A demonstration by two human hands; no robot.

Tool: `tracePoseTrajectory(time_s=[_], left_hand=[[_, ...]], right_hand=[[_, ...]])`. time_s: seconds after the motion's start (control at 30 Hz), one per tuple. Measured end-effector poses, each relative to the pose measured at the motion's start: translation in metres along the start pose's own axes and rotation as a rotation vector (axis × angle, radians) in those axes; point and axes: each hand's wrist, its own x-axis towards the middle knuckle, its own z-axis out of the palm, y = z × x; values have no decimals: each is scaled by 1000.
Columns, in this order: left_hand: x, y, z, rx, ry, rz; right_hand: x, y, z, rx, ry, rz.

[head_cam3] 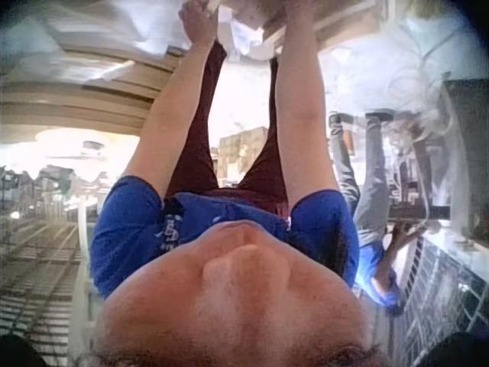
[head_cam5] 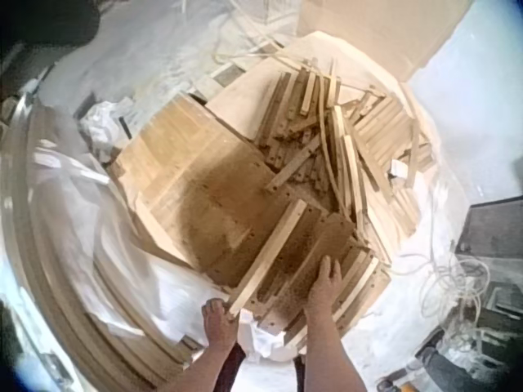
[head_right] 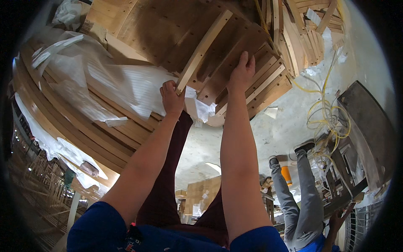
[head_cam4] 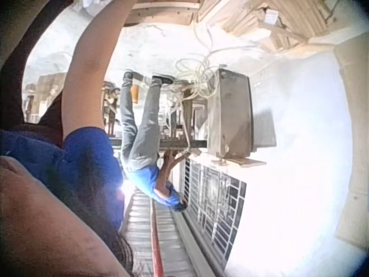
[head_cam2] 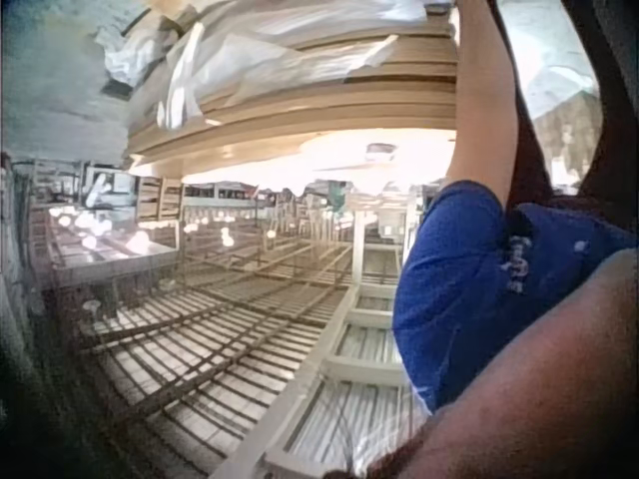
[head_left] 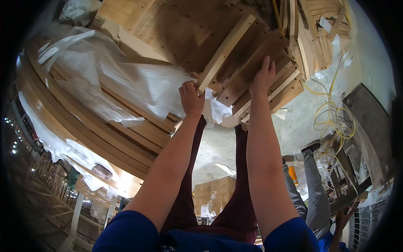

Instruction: The person walks through a workshop and wipes the surface of wooden furniture parts using a white cloth. The person handles several wooden panels and frames, rubbing them by hand to smooth or clean the finish, and places them on a conveyor line.

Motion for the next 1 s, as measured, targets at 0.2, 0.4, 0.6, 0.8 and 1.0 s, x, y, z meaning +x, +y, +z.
tracePoseTrajectory(time_s=[0.2,0.4,0.6,0.8,1.0], left_hand=[[30,11,-5,-311,-339,274],[82,34,11,-362,-302,69],[88,28,12,-474,-440,2],[82,43,-8,-471,-426,59],[43,82,25,-147,-427,137]], right_hand=[[14,23,14,-276,-28,89],[-13,9,30,-129,-134,424],[-20,13,36,-163,-73,91],[-12,35,8,-1,-192,117],[5,36,-4,-651,2,-145]])
